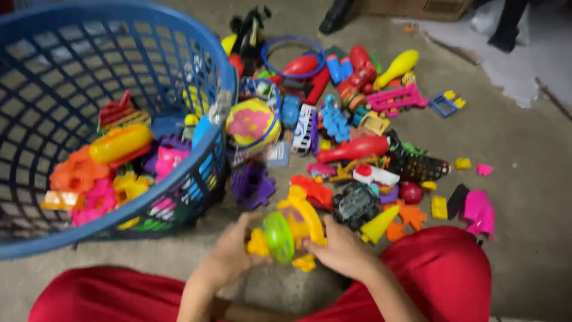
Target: The person sits on the floor and sorts a pile of colorful plastic toys into a blue basket. They handle various items including a yellow plastic piece, a spinning top, gears, and a toy car, placing them into the basket one by one.
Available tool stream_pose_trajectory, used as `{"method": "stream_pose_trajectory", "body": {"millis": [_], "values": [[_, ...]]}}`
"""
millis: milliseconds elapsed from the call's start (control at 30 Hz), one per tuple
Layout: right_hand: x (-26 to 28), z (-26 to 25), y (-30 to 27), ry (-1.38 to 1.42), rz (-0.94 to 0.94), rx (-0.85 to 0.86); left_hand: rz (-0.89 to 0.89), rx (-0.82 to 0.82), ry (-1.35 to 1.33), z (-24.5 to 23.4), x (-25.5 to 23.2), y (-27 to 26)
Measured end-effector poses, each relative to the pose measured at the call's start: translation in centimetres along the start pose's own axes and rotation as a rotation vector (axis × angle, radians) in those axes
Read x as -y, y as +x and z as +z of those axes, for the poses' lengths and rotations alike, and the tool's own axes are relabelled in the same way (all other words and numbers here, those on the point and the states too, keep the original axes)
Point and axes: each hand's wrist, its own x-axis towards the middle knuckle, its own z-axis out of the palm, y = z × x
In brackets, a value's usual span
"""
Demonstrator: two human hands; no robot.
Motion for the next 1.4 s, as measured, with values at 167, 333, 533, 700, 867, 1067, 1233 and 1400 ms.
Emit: {"method": "stream_pose_trajectory", "body": {"millis": [167,333,533,700,867,1067,1233,1400], "values": [[-0.1,1.5,2.1,0.102,-0.036,0.030,0.030,-0.251,-0.140,-0.2,0.0,-1.1],[-0.5,1.2,1.9,0.058,0.043,0.014,0.108,-0.318,-0.162,0.2,0.0,-1.0],[-0.3,0.6,1.3,-0.037,0.141,0.012,0.102,-0.330,-0.196,0.1,-0.7,-1.5],[-0.8,0.3,1.3,-0.088,0.169,-0.012,-0.051,-0.209,-0.420,0.2,-1.5,-1.4],[0.1,-0.1,0.9,-0.102,0.163,-0.009,-0.026,-0.217,-0.458,1.0,0.3,-0.9],[-0.2,0.0,1.2,-0.079,0.087,-0.028,-0.077,-0.178,-0.536,0.4,0.6,-0.4],[-0.1,-0.1,1.2,-0.068,0.074,-0.015,-0.141,-0.155,-0.563,0.2,0.2,-0.5],[0.5,-0.5,0.5,-0.043,0.065,0.013,-0.167,-0.141,-0.518,-0.4,-0.7,-0.8]]}}
